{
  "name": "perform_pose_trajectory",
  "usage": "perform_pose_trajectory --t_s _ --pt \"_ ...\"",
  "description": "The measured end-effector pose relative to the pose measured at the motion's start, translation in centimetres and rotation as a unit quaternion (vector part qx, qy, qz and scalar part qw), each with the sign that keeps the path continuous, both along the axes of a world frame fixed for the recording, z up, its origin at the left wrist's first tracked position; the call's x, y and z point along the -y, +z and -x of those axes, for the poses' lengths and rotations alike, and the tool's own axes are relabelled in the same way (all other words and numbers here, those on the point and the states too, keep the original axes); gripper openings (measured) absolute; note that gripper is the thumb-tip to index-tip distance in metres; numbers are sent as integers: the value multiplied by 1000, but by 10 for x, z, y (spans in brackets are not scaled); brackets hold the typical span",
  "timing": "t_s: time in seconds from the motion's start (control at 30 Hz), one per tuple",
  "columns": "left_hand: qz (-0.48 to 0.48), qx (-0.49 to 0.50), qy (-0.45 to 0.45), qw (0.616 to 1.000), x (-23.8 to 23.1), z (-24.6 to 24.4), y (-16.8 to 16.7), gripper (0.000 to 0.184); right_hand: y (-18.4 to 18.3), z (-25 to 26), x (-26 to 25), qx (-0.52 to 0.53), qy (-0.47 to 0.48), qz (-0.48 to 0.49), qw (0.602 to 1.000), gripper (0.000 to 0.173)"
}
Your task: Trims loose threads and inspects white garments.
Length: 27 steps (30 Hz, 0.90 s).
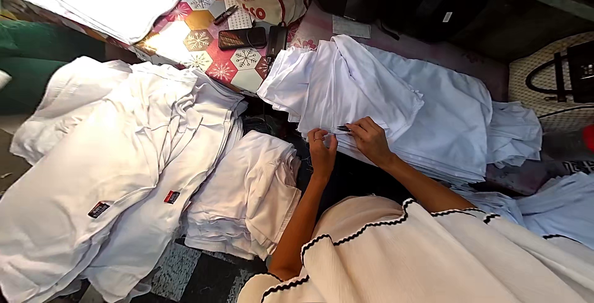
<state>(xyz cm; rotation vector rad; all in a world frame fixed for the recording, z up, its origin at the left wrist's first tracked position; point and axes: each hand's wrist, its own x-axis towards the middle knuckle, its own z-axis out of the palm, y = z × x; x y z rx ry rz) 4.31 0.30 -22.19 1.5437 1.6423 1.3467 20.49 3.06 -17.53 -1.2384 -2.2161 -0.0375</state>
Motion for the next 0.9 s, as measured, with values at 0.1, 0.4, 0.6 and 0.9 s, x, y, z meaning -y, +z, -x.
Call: perform_pose_trajectory --t_s 0.1,0.4,0.6,0.9 --pt "8 -47 17 999 -9 -9 -8 20 1 4 -3 7 0 3 1000 15" --pt "12 92 15 996 -3 3 -1 10 -7 11 -3 6 48 10 999 19" --pt "19 105 21 994 -2 6 0 8 -9 24 -6 -3 47 -4 999 17" --pt "-5 -141 62 988 16 17 -4 17 7 8 -1 -60 -27 67 996 21"
